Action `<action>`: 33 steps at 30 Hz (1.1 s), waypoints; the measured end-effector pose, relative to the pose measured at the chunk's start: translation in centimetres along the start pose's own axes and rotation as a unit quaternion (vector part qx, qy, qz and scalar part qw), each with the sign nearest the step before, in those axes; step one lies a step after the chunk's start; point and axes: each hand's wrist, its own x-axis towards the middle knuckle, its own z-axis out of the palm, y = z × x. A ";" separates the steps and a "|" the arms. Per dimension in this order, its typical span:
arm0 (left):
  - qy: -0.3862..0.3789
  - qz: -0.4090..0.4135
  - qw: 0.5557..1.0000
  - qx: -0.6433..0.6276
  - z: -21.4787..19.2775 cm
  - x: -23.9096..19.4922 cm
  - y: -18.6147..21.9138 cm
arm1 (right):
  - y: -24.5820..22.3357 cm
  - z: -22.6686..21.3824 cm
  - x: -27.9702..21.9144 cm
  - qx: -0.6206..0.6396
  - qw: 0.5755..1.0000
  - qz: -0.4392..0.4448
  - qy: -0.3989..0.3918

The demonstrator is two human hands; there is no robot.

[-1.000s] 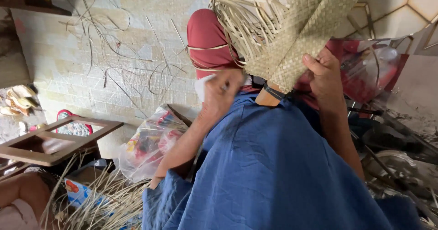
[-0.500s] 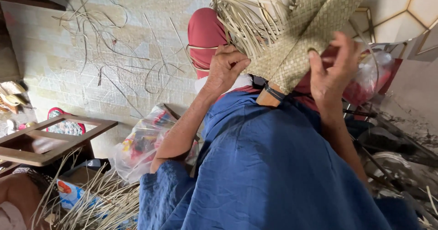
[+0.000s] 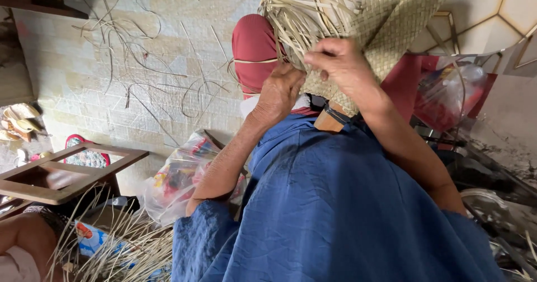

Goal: The person weaves dried palm fronds into a basket by hand, repeatedly threading and pulling strands through the existing weave. The basket is held between the legs while the hands interlace new material to expand the structure.

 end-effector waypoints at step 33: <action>-0.044 -0.161 0.906 -0.390 0.6 3.4 -3.4 | 5.7 -0.3 -1.6 0.088 0.983 -0.082 0.136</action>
